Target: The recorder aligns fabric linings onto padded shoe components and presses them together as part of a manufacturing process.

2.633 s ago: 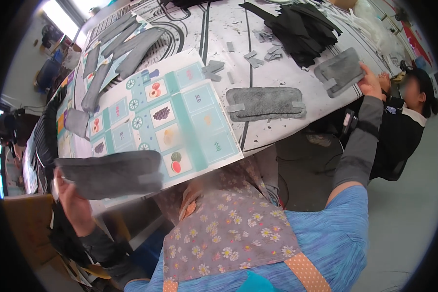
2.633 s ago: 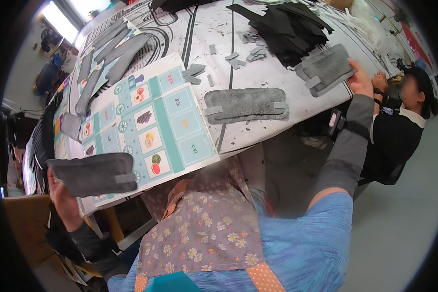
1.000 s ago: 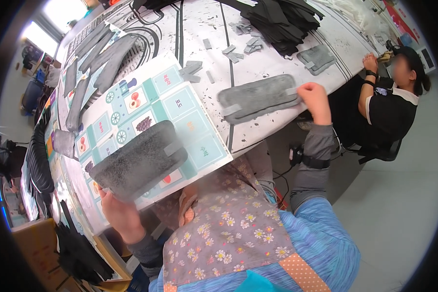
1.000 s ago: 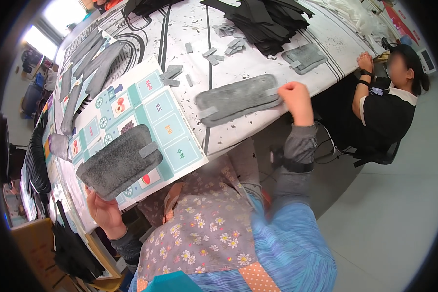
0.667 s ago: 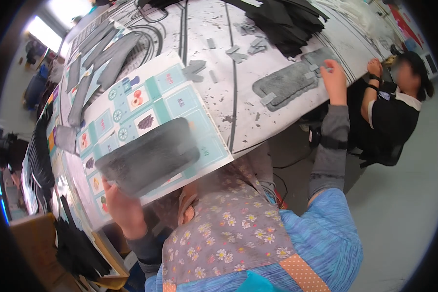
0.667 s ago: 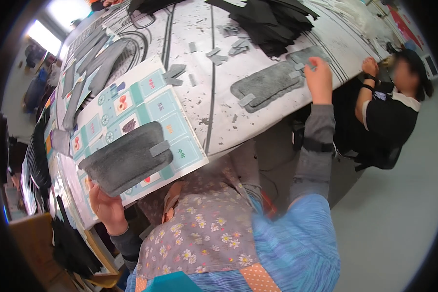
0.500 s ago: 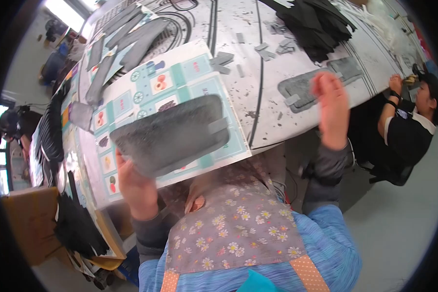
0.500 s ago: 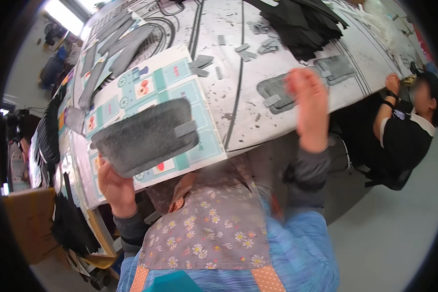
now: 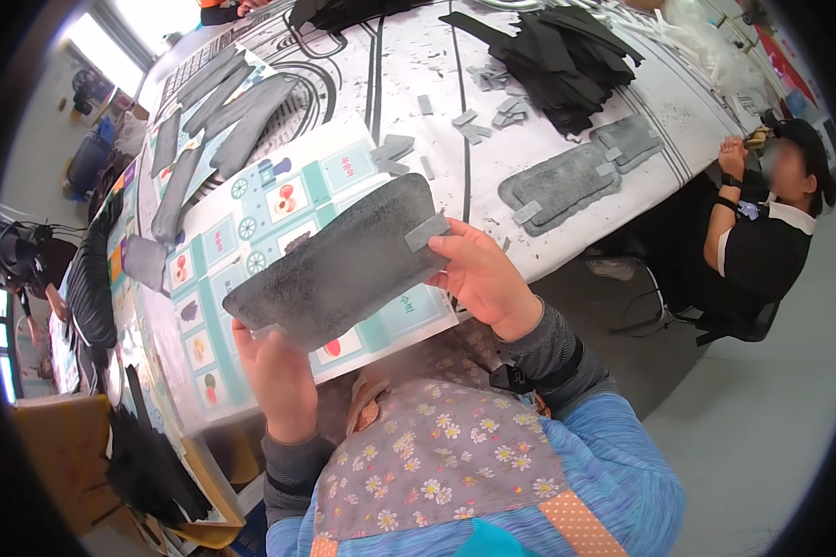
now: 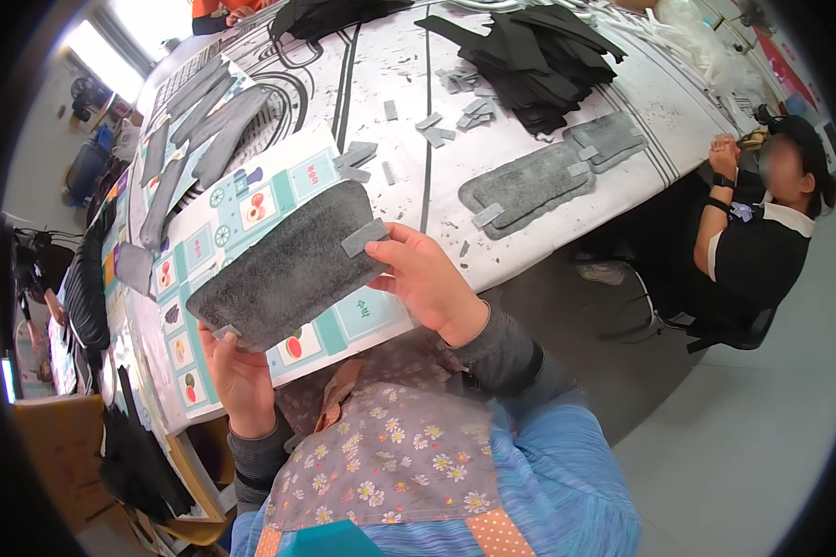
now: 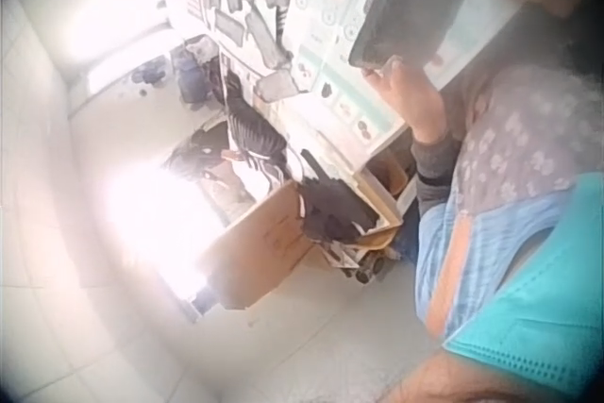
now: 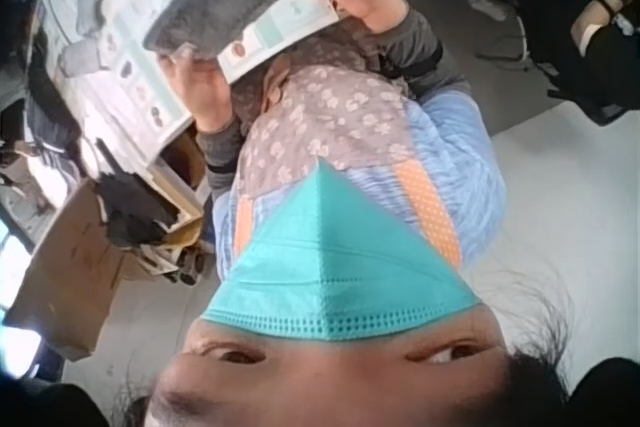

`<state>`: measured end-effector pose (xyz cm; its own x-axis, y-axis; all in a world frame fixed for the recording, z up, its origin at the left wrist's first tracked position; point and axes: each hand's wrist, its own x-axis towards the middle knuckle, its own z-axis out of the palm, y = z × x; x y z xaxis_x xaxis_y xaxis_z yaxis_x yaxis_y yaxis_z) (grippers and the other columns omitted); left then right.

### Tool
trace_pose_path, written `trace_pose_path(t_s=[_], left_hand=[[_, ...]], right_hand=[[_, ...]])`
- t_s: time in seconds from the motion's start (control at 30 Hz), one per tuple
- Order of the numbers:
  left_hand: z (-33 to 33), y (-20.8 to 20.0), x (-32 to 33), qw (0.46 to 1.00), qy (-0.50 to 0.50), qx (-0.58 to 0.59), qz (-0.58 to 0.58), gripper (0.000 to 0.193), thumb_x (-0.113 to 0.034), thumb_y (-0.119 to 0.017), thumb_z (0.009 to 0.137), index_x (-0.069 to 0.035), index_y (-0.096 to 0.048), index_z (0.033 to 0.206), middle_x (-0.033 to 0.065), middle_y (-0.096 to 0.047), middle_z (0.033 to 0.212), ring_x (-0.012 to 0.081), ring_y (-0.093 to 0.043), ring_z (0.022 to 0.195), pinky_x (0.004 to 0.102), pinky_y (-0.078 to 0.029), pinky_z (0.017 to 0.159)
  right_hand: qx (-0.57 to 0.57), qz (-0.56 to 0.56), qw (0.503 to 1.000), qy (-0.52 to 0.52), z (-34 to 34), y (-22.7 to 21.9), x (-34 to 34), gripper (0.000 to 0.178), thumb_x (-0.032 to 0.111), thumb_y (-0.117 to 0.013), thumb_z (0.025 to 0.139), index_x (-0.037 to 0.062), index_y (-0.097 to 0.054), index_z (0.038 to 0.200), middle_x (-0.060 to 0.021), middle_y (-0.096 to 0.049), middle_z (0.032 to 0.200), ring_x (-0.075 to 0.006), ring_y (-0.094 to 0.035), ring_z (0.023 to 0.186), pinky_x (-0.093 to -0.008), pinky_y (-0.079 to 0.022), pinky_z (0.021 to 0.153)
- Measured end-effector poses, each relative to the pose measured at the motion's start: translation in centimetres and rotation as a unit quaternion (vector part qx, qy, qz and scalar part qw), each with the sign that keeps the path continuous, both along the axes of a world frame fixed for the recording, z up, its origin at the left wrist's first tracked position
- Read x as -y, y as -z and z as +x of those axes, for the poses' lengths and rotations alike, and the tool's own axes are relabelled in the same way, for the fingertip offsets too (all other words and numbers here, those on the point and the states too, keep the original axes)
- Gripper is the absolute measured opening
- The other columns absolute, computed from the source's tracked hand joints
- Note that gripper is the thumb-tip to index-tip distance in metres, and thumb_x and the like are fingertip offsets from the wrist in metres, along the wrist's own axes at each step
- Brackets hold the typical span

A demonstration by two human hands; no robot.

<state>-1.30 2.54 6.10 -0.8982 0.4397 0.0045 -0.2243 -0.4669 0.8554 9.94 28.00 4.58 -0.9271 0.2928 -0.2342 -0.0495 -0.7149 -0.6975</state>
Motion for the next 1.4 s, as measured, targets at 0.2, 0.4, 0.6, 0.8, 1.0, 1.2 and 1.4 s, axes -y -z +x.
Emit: trace_pose_path(t_s=[0.2,0.4,0.6,0.8,1.0,1.2,1.4], left_hand=[[0.5,0.8,-1.2,0.999,-0.001,0.023,-0.026,0.056,-0.008,-0.057,0.096,-0.011,-0.036,0.148,0.0113,-0.053,0.144,0.0252,-0.058,0.131,0.044,-0.053,0.105],[0.6,0.8,-2.2,0.999,0.009,0.035,-0.027,0.055,-0.006,-0.055,0.096,-0.012,-0.034,0.148,0.0115,-0.053,0.144,0.0263,-0.059,0.129,0.0443,-0.054,0.103],[0.9,0.9,-3.0,0.999,0.015,0.035,-0.035,0.057,-0.004,-0.054,0.096,-0.011,-0.032,0.149,0.0113,-0.053,0.142,0.0252,-0.061,0.125,0.0416,-0.055,0.097],[1.3,1.7,-2.0,0.994,0.028,-0.008,-0.107,0.062,-0.004,-0.055,0.095,-0.009,-0.03,0.152,0.0099,-0.06,0.123,0.021,-0.064,0.11,0.0359,-0.056,0.09],[1.2,5.7,0.2,0.964,0.019,-0.174,-0.2,0.059,0.004,-0.059,0.095,-0.006,-0.034,0.147,0.0086,-0.063,0.096,0.012,-0.059,0.083,0.0252,-0.05,0.07],[0.2,6.2,0.0,0.954,0.053,-0.187,-0.23,0.056,0.004,-0.062,0.094,-0.004,-0.039,0.145,0.0069,-0.063,0.096,0.0116,-0.06,0.083,0.0245,-0.05,0.07],[0.8,6.6,0.7,0.967,0.033,-0.146,-0.204,0.056,0.005,-0.063,0.093,-0.004,-0.04,0.144,0.0054,-0.062,0.094,0.0127,-0.062,0.087,0.0254,-0.053,0.072]], right_hand=[[-0.046,-0.188,0.98,-0.036,1.1,-1.5,-1.1,0.042,0.03,-0.056,0.099,0.0087,-0.059,0.135,-0.008,-0.062,0.132,-0.0238,-0.057,0.122,-0.051,-0.046,0.102],[-0.054,-0.052,0.996,0.042,2.0,-1.3,-1.9,0.036,0.02,-0.058,0.1,0.0011,-0.059,0.13,-0.0094,-0.066,0.124,-0.0221,-0.064,0.114,-0.0426,-0.052,0.098],[0.015,0.054,0.996,0.075,1.9,-1.0,-2.6,0.032,0.007,-0.068,0.094,-0.0009,-0.062,0.124,-0.0051,-0.07,0.113,-0.011,-0.066,0.102,-0.028,-0.053,0.091],[0.046,0.182,0.979,0.075,2.4,-4.3,-8.6,0.024,0.01,-0.067,0.094,0.0019,-0.067,0.117,-0.001,-0.072,0.104,-0.0088,-0.066,0.091,-0.0233,-0.053,0.081],[-0.022,0.308,0.939,0.152,2.5,-9.4,-26.7,0.016,0.018,-0.069,0.095,0.0118,-0.07,0.109,0.0037,-0.071,0.1,-0.0086,-0.066,0.093,-0.0248,-0.052,0.073],[0.103,0.304,0.904,0.281,2.8,-14.0,-46.5,0.023,0.014,-0.08,0.086,0.0106,-0.067,0.104,-0.001,-0.07,0.097,-0.0165,-0.068,0.097,-0.0301,-0.055,0.076],[0.201,0.254,0.898,0.297,0.8,-10.1,-53.3,0.019,0.008,-0.078,0.084,0.0056,-0.067,0.099,-0.0047,-0.068,0.088,-0.0183,-0.066,0.075,-0.032,-0.054,0.06]])
